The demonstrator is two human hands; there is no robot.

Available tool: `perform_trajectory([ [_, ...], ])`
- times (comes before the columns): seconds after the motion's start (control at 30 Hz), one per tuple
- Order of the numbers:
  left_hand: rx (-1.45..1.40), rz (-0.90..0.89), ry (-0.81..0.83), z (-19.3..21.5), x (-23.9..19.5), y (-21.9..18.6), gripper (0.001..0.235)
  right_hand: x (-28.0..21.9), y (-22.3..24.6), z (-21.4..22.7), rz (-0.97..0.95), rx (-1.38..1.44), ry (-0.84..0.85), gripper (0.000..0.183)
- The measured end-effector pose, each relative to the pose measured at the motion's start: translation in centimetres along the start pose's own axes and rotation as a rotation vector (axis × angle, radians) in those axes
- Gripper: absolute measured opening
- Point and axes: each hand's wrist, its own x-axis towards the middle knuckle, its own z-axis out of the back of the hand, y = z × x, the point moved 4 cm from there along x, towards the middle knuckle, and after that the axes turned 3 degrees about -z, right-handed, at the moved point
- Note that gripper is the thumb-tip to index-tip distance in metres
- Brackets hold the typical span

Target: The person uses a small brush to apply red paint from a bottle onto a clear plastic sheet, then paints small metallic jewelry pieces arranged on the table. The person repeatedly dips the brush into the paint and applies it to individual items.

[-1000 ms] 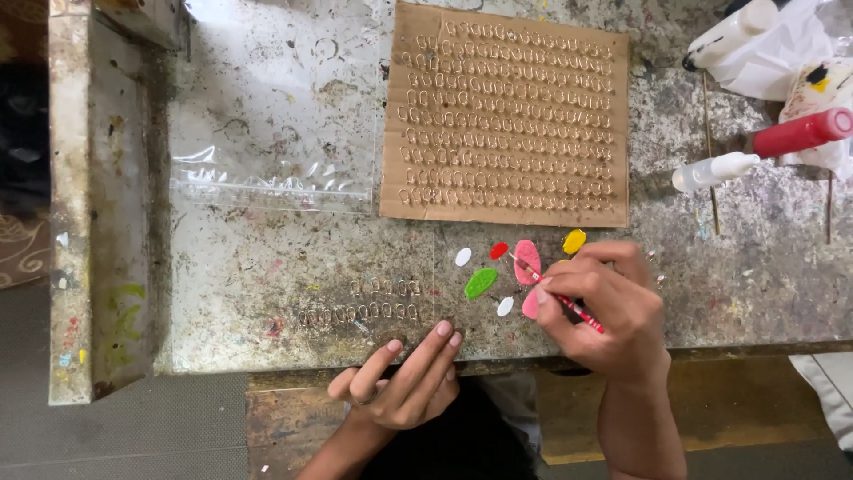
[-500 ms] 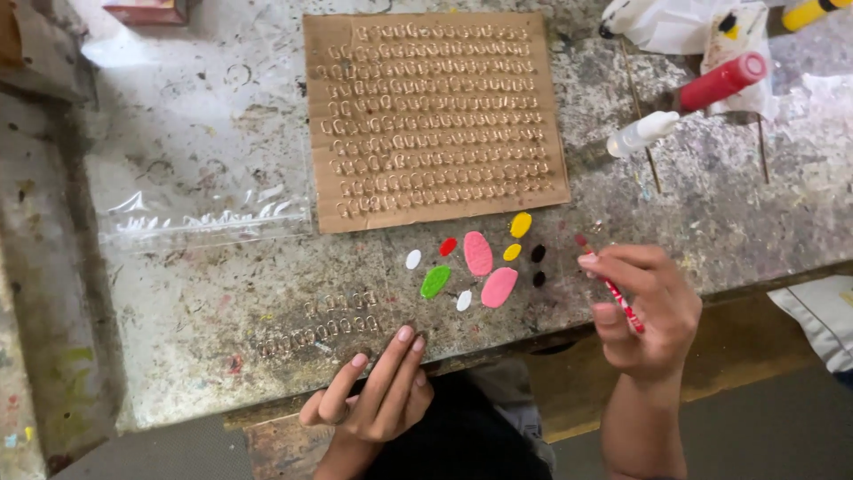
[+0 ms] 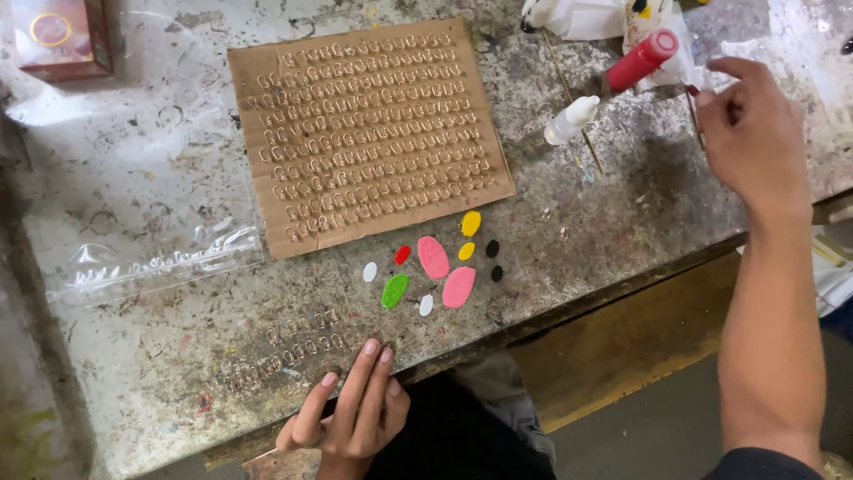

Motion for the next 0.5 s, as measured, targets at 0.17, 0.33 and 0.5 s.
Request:
perform_trajectory([
  [0.17, -0.007, -0.027, 0.084, 0.1, -0.4, 0.0, 0.032, 2.9, -0.5, -0.9, -0.102, -0.107, 0.118, 0.026],
  [0.33, 0.011, -0.080, 0.010, -0.4, 0.1, 0.1, 0.033, 0.0, -0.2, 0.7, -0.127, -0.081, 0.062, 0.025],
  [0.5, 0.007, -0.061, 0.028, -0.4, -0.4, 0.0, 0.031, -3.6, -1.5, 1.8, -0.431, 0.070, 0.287, 0.028],
])
